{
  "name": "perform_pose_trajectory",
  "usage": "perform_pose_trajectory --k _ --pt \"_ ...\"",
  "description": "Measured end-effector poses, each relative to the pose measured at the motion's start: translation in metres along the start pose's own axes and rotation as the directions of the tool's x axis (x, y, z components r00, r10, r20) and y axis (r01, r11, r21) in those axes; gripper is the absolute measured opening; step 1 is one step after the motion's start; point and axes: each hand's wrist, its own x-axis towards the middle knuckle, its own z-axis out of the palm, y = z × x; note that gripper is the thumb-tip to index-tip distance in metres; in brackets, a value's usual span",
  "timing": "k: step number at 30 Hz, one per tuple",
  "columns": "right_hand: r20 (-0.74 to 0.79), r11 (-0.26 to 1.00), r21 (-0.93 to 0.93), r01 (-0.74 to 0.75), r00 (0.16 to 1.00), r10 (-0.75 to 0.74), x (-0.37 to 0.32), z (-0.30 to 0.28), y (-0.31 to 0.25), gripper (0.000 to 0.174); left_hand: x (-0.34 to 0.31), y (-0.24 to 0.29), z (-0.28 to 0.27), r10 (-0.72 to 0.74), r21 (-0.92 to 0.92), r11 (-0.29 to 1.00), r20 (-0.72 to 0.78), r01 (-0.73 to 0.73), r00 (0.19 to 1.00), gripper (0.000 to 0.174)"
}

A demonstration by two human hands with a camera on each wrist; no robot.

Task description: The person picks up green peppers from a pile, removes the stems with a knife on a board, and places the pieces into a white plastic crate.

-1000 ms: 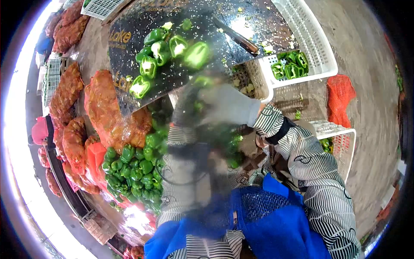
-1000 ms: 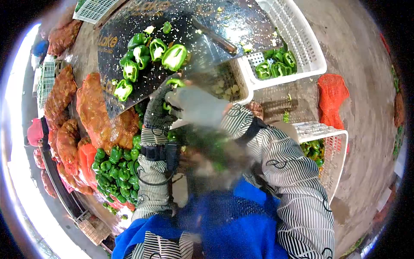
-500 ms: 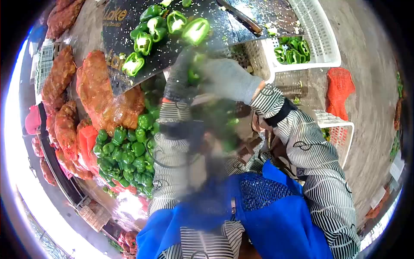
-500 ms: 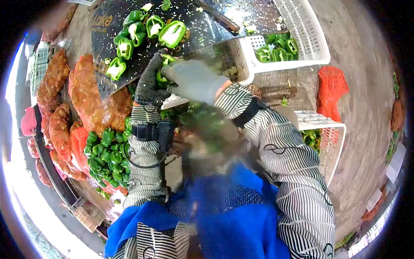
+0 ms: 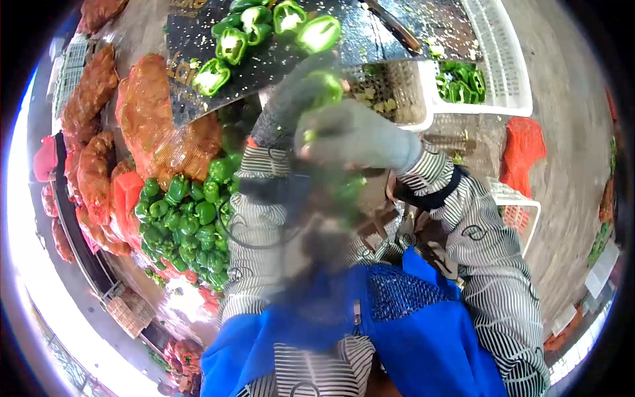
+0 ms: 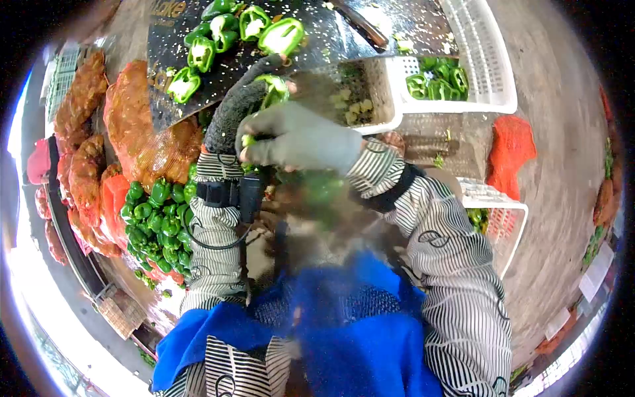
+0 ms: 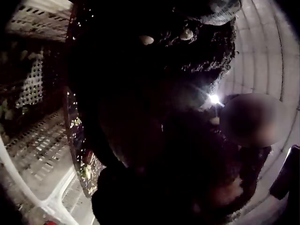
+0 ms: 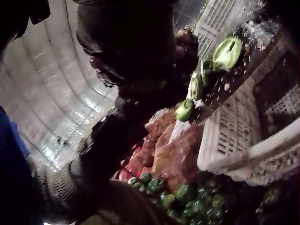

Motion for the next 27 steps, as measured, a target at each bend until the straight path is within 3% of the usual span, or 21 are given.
perform_pose_trajectory --k 1,3,4,6,7,8,10,11,12,13,14,16,17,18,19,21,22,24,25,26,27 --pt "0.032 0.986 0.118 -0.116 0.993 0.113 0.001 -0.014 -0.008 0.022 0.008 0.004 -0.007 0.109 0.249 0.963 -0.001 -0.106 0.994 0.053" --pt "-0.148 0.974 -0.226 0.018 0.988 -0.053 0.001 -0.034 -0.004 0.022 0.019 0.02 -0.014 0.28 0.492 0.835 0.001 -0.244 0.96 0.053" --pt "-0.164 0.893 -0.437 0.112 0.966 -0.201 0.002 -0.045 0.004 0.022 0.015 0.017 -0.025 0.156 -0.037 0.987 -0.02 -0.157 0.988 0.055" --pt "-0.138 0.708 -0.691 -0.147 0.988 0.07 -0.001 -0.047 0.011 0.042 0.024 0.006 -0.038 0.501 0.67 0.632 0.031 -0.39 0.865 0.054" --pt "-0.215 0.822 -0.554 -0.133 0.977 0.014 0.003 -0.045 0.019 0.045 0.03 0.008 -0.03 0.627 0.755 0.47 0.079 -0.457 0.775 0.054" --pt "-0.297 0.91 -0.404 -0.099 0.954 -0.028 0.007 -0.041 0.03 0.052 0.033 0.003 -0.013 0.548 0.605 0.727 -0.226 -0.325 0.805 0.056" --pt "-0.306 0.998 0.062 -0.008 0.952 0.027 0.018 -0.04 0.028 0.053 0.037 0.023 0.033 0.424 0.195 0.902 -0.228 -0.385 0.877 0.062" --pt "-0.362 0.994 0.049 -0.102 0.925 0.113 0.012 -0.049 0.021 0.052 0.047 0.005 0.027 0.55 0.529 0.737 -0.107 -0.421 0.828 0.067" --pt "-0.417 0.979 0.047 -0.196 0.887 0.197 0.005 -0.059 0.008 0.05 0.074 -0.007 0.034 0.87 0.733 0.143 0.227 -0.665 0.437 0.046" --pt "-0.576 0.984 0.014 -0.18 0.803 0.155 0.0 -0.071 0.016 0.048 0.06 0.01 0.052 0.656 0.313 0.75 -0.243 -0.582 0.714 0.046" --pt "-0.717 0.986 -0.022 -0.168 0.69 0.102 -0.007 -0.088 0.027 0.046 0.046 0.028 0.07 0.123 -0.35 0.896 -0.396 -0.273 0.91 0.047" --pt "-0.871 0.793 -0.264 -0.549 0.49 0.049 -0.045 -0.13 0.007 0.047 0.057 0.02 0.061 0.203 -0.063 0.956 -0.563 -0.288 0.801 0.03" --pt "-0.927 0.765 -0.287 -0.577 0.368 -0.07 -0.063 -0.146 0.015 0.048 0.065 0.002 0.034 0.287 0.209 0.957 -0.558 -0.203 0.778 0.033" --pt "-0.95 0.735 -0.305 -0.606 0.245 -0.192 -0.077 -0.16 0.022 0.049 0.074 -0.01 0.016 0.371 0.465 0.879 -0.533 -0.103 0.76 0.036" --pt "-0.951 0.734 -0.305 -0.608 0.242 -0.194 -0.086 -0.168 0.029 0.049 0.079 -0.011 0.016 0.371 0.463 0.88 -0.531 -0.105 0.762 0.036" --pt "-0.889 0.337 -0.363 -0.869 0.214 -0.406 -0.095 -0.175 0.036 0.05 0.089 -0.011 0.018 0.452 0.919 0.368 -0.308 0.139 0.837 0.049" --pt "-0.891 0.338 -0.354 -0.872 0.204 -0.406 -0.092 -0.173 0.035 0.05 0.096 -0.011 0.018 0.425 0.979 0.006 -0.188 0.205 0.886 0.056" --pt "-0.921 0.511 -0.382 -0.77 0.366 -0.136 -0.08 -0.166 0.029 0.05 0.116 -0.039 -0.024 0.457 0.919 -0.337 -0.03 0.205 0.889 0.064" --pt "-0.858 0.442 -0.513 -0.736 0.442 -0.26 -0.073 -0.16 0.032 0.047 0.121 -0.036 -0.031 0.433 0.869 -0.457 0.028 0.192 0.901 0.07" --pt "-0.864 0.576 -0.445 -0.686 0.499 -0.074 -0.066 -0.157 0.027 0.041 0.124 -0.038 -0.033 0.431 0.869 -0.459 0.035 0.185 0.902 0.07" --pt "-0.834 0.573 -0.509 -0.642 0.531 -0.147 -0.059 -0.15 0.028 0.039 0.12 -0.013 -0.01 0.342 0.926 -0.28 -0.149 0.252 0.928 0.071"
